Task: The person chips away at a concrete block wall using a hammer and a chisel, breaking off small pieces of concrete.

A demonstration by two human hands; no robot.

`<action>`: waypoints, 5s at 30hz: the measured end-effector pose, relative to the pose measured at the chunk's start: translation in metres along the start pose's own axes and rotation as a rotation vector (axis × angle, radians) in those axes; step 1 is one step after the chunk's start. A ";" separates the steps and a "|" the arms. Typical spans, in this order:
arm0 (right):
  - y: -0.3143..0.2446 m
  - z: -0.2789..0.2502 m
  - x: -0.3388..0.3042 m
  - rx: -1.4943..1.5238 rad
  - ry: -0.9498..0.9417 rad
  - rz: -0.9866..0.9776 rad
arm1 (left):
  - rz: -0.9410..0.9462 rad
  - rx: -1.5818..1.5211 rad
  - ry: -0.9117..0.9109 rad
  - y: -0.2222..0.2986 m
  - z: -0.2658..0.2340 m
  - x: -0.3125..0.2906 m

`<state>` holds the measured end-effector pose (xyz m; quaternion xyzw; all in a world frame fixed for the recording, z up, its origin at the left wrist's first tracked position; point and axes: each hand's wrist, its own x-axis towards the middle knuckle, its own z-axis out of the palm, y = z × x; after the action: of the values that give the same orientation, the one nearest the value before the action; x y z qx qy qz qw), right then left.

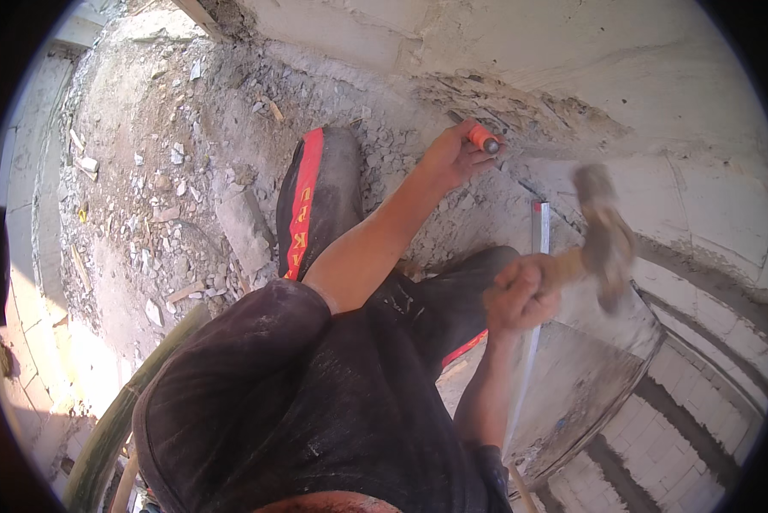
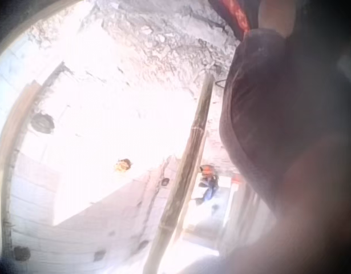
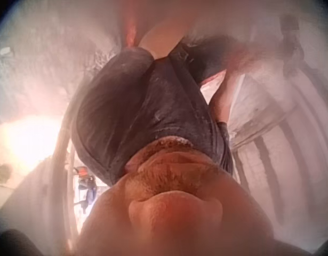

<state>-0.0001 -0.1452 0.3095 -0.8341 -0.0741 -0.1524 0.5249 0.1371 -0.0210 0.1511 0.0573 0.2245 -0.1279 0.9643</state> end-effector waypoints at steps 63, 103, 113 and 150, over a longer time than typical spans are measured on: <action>0.112 0.021 0.001 -0.224 0.116 -0.133 | -0.067 0.075 0.076 0.005 0.006 0.022; -0.131 -0.254 -0.123 0.042 0.033 1.187 | -0.164 1.324 0.451 0.071 0.193 -0.388; -0.199 -0.270 -0.358 0.325 0.375 1.861 | -0.275 1.211 0.190 0.062 0.283 -0.479; -0.540 0.110 -0.085 0.817 1.214 1.567 | -0.596 2.374 -1.394 0.247 0.416 -0.343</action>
<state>-0.2140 0.1931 0.6980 -0.1952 0.7100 -0.1259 0.6648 0.0814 0.2225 0.6895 0.7020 -0.5290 -0.4368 0.1912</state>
